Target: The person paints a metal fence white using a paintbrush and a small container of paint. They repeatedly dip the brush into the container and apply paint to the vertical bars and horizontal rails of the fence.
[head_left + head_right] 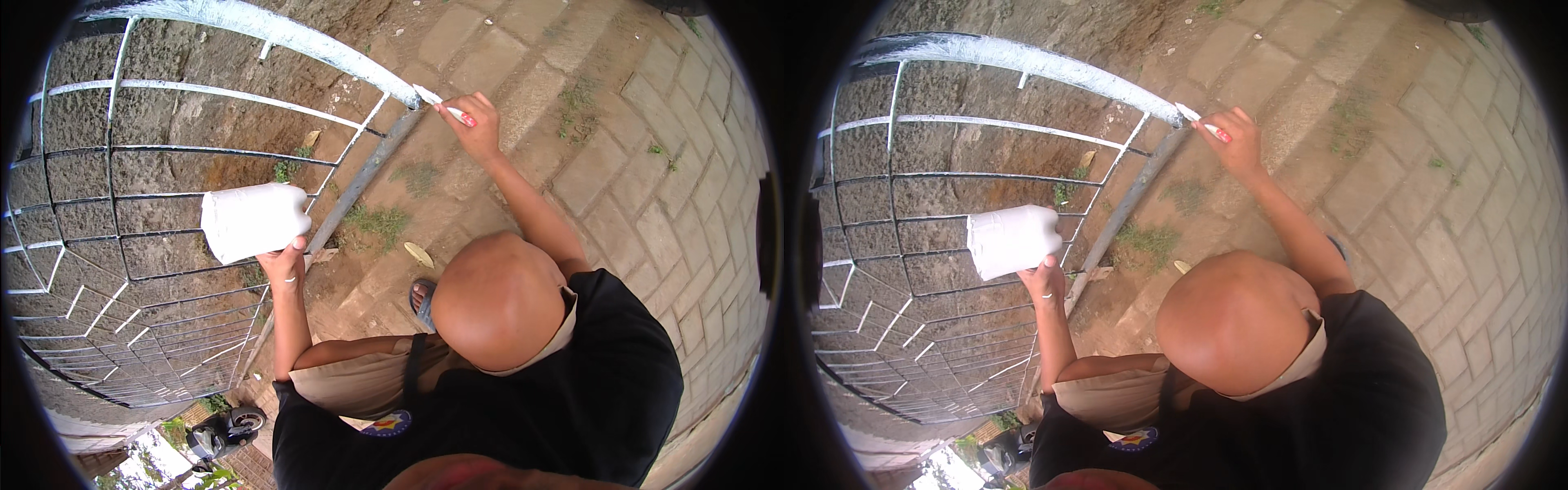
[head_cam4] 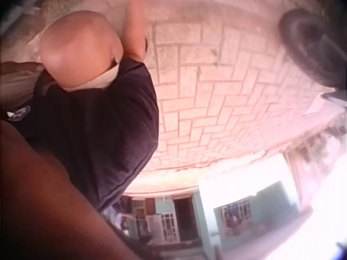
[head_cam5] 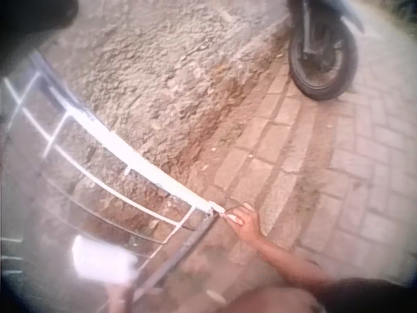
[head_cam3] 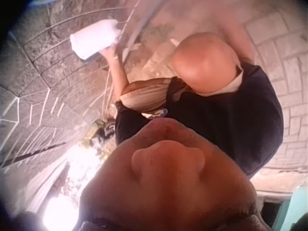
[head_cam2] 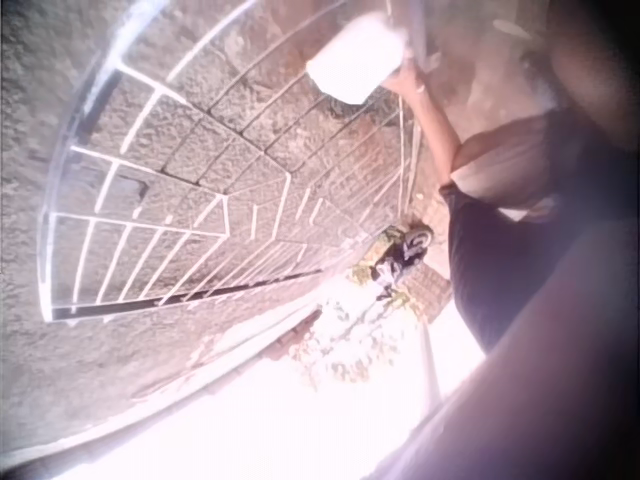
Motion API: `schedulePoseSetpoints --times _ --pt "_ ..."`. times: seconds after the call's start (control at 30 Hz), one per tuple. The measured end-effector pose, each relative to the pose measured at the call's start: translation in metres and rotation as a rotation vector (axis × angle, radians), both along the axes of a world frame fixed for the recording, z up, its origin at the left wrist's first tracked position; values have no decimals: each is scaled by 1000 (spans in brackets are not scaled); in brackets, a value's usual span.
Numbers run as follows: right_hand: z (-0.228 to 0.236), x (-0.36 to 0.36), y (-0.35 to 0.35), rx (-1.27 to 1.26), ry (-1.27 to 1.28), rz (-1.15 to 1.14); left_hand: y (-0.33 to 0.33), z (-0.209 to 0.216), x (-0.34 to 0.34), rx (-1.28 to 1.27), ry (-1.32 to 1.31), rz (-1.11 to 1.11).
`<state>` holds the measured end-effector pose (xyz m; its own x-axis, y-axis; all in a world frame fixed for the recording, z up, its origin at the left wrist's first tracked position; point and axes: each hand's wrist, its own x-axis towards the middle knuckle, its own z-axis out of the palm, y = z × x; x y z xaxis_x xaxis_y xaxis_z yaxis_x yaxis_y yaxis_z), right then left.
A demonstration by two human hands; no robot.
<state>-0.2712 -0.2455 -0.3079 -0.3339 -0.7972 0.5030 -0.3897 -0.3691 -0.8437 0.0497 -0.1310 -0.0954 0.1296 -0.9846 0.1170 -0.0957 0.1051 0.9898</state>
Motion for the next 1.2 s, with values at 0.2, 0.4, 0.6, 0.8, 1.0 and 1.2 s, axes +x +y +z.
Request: schedulePoseSetpoints --times 0.2,0.4,0.6,0.8,1.0,1.2 --pt "6 29 17 -63 -46 306 -5 3 -15 -45 35 -10" --pt "41 -39 -7 191 -299 -123 6 0 -18 113 -98 -19" --pt "225 -67 -12 101 -307 225 -3 -16 -45 122 -149 -203" --pt "376 -65 -16 208 153 766 -11 -20 -91 15 -214 -368" --pt "401 -21 10 188 667 1138 -6 -24 -116 -41 -172 -444" --pt "390 -22 29 288 805 1257 4 -24 -117 -79 -225 -438"
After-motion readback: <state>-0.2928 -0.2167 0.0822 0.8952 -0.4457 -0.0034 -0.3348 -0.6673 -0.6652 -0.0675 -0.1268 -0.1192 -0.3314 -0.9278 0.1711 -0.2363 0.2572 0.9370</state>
